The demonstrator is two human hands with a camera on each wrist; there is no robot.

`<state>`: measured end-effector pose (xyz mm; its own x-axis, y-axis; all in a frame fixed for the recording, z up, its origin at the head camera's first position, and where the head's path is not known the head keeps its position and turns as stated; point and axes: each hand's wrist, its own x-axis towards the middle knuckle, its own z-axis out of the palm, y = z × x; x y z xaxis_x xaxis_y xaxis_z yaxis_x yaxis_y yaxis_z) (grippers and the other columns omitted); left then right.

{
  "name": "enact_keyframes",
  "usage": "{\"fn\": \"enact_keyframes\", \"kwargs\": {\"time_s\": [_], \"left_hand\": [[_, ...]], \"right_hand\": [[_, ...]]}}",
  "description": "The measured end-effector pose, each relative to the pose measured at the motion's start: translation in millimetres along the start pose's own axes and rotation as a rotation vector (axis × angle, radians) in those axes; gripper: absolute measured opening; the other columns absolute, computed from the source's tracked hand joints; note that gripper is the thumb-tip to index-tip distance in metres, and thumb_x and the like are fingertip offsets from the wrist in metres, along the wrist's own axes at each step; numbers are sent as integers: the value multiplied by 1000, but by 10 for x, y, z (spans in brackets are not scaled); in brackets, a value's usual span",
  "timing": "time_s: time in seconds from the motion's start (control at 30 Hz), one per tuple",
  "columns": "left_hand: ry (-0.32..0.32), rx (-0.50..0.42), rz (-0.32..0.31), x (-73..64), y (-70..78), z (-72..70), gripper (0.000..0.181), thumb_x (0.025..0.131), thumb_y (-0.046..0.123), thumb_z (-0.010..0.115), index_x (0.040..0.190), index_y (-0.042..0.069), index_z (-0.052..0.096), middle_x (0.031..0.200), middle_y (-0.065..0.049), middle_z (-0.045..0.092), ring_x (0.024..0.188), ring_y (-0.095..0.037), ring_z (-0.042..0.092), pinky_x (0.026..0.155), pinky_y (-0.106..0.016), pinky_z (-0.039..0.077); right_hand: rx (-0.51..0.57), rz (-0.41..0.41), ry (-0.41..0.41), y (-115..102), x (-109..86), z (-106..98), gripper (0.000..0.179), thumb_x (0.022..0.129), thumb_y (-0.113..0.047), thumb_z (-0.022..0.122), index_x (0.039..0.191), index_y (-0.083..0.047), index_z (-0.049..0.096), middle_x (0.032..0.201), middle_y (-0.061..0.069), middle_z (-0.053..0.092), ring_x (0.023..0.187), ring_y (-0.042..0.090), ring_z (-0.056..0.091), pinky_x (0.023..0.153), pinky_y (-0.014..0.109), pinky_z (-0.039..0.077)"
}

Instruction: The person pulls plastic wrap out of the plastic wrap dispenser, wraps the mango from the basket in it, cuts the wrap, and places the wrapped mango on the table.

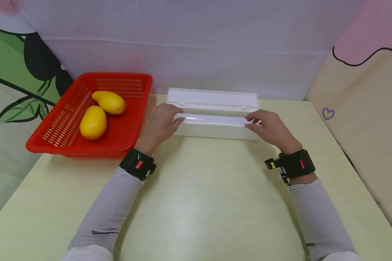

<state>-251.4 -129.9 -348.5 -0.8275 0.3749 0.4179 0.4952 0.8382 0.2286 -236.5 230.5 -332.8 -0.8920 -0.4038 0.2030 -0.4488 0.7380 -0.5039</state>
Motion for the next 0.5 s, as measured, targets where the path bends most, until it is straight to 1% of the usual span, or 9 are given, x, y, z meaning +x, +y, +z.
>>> {"fn": "enact_keyframes", "kwargs": {"time_s": [0.1,0.17,0.33,0.43,0.5], "left_hand": [[-40,0,-7,6,-18,34,32,93,26,70,119,8,71,115,-11,72,111,-32,60,100,-49,44],[-52,-9,-3,8,-30,56,31,93,24,70,119,8,71,114,-11,72,110,-32,61,98,-49,44],[-31,-39,3,-2,-49,87,23,93,13,69,115,7,74,107,-12,74,100,-32,63,93,-48,46],[-19,-41,-4,-11,-54,93,23,93,9,67,114,7,74,106,-12,74,98,-32,64,93,-49,45],[-20,-47,-11,-13,-55,95,23,93,9,67,115,8,74,107,-11,74,99,-32,64,95,-49,44]], "right_hand": [[11,9,-8,33,82,76,26,94,-11,68,117,0,69,114,17,68,107,34,60,94,51,47],[25,27,-27,49,136,114,26,95,-13,68,117,0,69,114,17,68,109,34,58,94,51,46],[41,71,-108,67,242,159,29,98,-20,64,121,-2,68,110,15,68,102,30,60,88,46,49],[44,70,-145,76,287,175,30,100,-22,61,121,-1,68,108,15,67,99,29,60,86,45,49],[52,84,-150,90,303,192,29,100,-23,61,120,-3,69,107,13,67,98,28,59,86,43,48]]}}
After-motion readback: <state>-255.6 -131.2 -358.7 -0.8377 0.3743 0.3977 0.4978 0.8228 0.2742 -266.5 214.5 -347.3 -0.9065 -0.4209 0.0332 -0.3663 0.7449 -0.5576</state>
